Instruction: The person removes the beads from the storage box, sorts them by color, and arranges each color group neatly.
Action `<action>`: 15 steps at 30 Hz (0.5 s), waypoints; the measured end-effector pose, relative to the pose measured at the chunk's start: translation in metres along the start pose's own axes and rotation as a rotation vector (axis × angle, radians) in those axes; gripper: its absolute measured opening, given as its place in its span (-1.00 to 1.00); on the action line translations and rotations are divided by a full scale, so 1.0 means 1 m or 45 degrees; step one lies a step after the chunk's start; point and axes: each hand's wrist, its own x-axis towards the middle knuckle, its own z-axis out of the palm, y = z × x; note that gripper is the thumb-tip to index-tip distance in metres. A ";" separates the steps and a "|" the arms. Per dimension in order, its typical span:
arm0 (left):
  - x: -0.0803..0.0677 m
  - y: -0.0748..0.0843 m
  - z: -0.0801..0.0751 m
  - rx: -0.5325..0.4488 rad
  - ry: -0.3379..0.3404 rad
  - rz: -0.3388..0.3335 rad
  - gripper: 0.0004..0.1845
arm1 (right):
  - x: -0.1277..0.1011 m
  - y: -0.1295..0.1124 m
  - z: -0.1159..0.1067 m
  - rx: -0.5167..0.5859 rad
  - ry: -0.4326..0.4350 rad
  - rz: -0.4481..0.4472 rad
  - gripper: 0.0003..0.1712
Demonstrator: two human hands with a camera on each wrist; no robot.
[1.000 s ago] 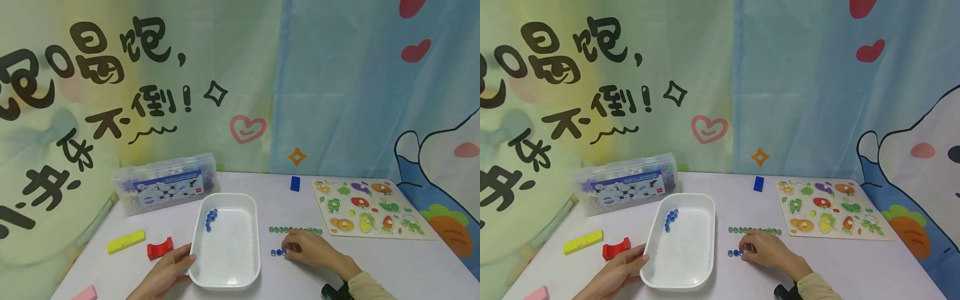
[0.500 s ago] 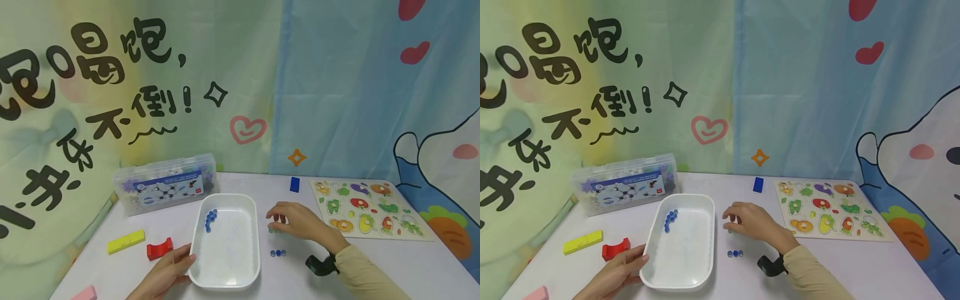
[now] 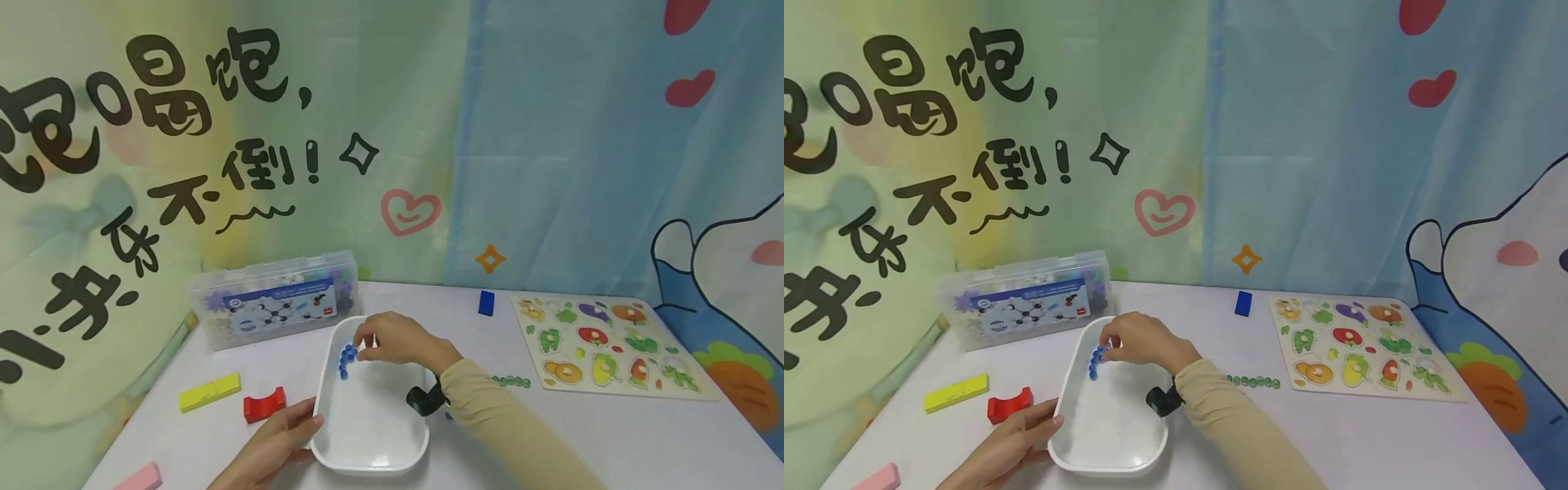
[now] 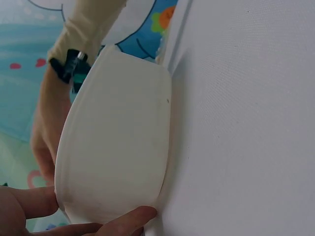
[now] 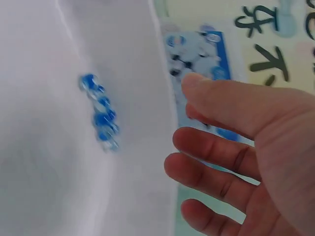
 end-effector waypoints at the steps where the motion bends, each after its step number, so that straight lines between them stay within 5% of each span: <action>1: 0.000 0.000 0.000 -0.002 -0.004 0.006 -0.13 | 0.005 -0.002 0.004 -0.010 -0.025 0.009 -0.75; 15: -0.002 -0.002 -0.002 -0.029 -0.076 0.076 -0.17 | 0.032 -0.012 0.054 -0.170 -0.151 0.108 -0.82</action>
